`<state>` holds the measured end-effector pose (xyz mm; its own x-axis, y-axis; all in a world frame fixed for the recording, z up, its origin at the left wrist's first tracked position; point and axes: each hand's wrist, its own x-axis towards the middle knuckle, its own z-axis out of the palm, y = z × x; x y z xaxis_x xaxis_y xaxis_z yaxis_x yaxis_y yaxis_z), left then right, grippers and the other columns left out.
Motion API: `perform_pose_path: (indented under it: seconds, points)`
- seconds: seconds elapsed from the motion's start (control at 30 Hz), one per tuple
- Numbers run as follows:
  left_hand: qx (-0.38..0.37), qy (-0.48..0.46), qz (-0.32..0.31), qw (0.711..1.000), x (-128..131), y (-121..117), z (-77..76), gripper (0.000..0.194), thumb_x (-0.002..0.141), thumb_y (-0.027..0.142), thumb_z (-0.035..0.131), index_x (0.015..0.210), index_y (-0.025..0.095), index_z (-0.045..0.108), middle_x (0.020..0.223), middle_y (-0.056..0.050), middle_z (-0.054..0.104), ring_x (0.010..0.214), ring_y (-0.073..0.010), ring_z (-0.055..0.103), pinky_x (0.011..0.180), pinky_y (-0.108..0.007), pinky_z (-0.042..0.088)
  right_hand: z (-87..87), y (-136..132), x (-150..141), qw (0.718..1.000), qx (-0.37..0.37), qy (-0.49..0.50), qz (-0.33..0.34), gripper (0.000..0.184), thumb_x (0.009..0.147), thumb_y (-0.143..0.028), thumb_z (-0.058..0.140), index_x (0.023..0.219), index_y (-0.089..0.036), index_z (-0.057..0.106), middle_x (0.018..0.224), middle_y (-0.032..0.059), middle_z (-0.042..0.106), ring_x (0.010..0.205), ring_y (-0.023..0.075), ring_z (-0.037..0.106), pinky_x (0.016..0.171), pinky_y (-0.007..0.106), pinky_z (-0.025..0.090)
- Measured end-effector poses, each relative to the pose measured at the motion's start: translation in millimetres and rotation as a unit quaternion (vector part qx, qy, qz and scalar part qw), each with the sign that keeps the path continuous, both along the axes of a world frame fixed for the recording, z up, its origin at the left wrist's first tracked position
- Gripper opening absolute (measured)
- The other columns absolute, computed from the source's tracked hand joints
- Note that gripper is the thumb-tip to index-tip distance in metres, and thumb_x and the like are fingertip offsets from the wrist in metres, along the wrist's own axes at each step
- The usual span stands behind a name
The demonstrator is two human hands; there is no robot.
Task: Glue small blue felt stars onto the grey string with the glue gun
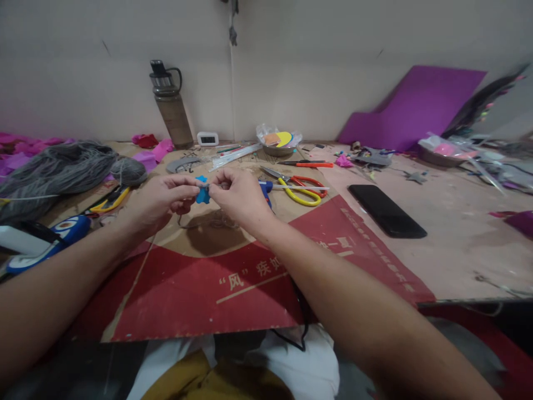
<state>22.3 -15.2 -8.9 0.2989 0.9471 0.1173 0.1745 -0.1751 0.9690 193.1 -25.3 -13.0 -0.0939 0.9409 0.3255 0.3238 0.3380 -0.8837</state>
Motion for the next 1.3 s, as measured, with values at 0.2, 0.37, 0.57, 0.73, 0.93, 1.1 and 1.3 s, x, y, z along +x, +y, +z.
perform_pose_path:
  seconds: [0.2, 0.37, 0.57, 0.73, 0.93, 1.1, 1.3]
  points:
    - [0.028, 0.079, 0.011, 0.996, -2, -1, 6.4, 0.021, 0.071, 0.028, 0.070, 0.086, 0.014, 0.072, 0.058, 0.000, 0.061, 0.048, -0.0091, 0.051, 0.046, -0.021, 0.038, 3.7, -3, 2, 0.999, 0.001, -0.051, 0.018, 0.006, 0.074, -0.020, 0.059, 0.069, -0.017, 0.060, 0.062, -0.0030, 0.054, 0.057, 0.0092, 0.043, 0.055, 0.025, 0.032]
    - [0.081, 0.168, 0.007, 0.982, -3, -4, 8.8, 0.022, 0.073, 0.030, 0.068, 0.087, 0.014, 0.073, 0.059, -0.002, 0.066, 0.052, -0.0114, 0.057, 0.050, -0.022, 0.043, 3.5, -5, 2, 0.996, 0.018, -0.088, 0.025, 0.008, 0.074, -0.019, 0.057, 0.070, -0.016, 0.063, 0.062, -0.0027, 0.055, 0.057, 0.0093, 0.043, 0.056, 0.025, 0.032]
    - [0.113, 0.199, 0.037, 0.973, 1, -9, 11.5, 0.012, 0.073, 0.025, 0.064, 0.077, 0.015, 0.071, 0.055, 0.000, 0.064, 0.047, -0.0101, 0.055, 0.048, -0.021, 0.041, 2.1, -5, 1, 0.995, 0.014, -0.097, 0.029, 0.010, 0.077, -0.022, 0.058, 0.072, -0.016, 0.064, 0.063, -0.0014, 0.058, 0.059, 0.0103, 0.046, 0.057, 0.026, 0.033]
    - [0.078, 0.176, 0.070, 0.979, 7, -13, 15.2, 0.005, 0.068, 0.018, 0.062, 0.069, 0.016, 0.067, 0.045, 0.003, 0.057, 0.039, -0.0085, 0.047, 0.042, -0.020, 0.034, -0.3, -2, 2, 0.995, 0.014, -0.071, 0.065, 0.011, 0.080, -0.022, 0.057, 0.076, -0.016, 0.065, 0.066, -0.0013, 0.060, 0.059, 0.0104, 0.047, 0.057, 0.025, 0.034]
    - [0.033, 0.143, 0.082, 0.986, 6, -10, 9.9, 0.005, 0.069, 0.020, 0.061, 0.069, 0.017, 0.065, 0.041, 0.004, 0.052, 0.035, -0.0081, 0.042, 0.038, -0.019, 0.028, -2.0, 0, 2, 0.996, 0.019, -0.069, 0.050, 0.011, 0.079, -0.017, 0.056, 0.084, -0.016, 0.066, 0.068, -0.0011, 0.060, 0.061, 0.0112, 0.048, 0.058, 0.025, 0.036]
    - [-0.010, 0.100, 0.070, 0.992, 7, -8, 5.6, 0.005, 0.073, 0.020, 0.063, 0.074, 0.016, 0.065, 0.043, 0.003, 0.054, 0.037, -0.0081, 0.045, 0.038, -0.018, 0.031, -4.4, -2, 1, 0.992, 0.088, -0.092, 0.012, 0.006, 0.082, -0.021, 0.059, 0.080, -0.017, 0.063, 0.066, -0.0016, 0.056, 0.062, 0.0113, 0.048, 0.059, 0.026, 0.036]
    - [-0.057, -0.013, 0.017, 0.998, 8, -5, 3.4, 0.009, 0.077, 0.020, 0.068, 0.081, 0.012, 0.068, 0.060, -0.003, 0.066, 0.050, -0.0096, 0.060, 0.051, -0.019, 0.050, -4.2, -1, 2, 0.981, 0.134, -0.138, -0.019, 0.007, 0.083, -0.019, 0.058, 0.076, -0.018, 0.059, 0.071, 0.0002, 0.058, 0.065, 0.0123, 0.048, 0.064, 0.027, 0.036]
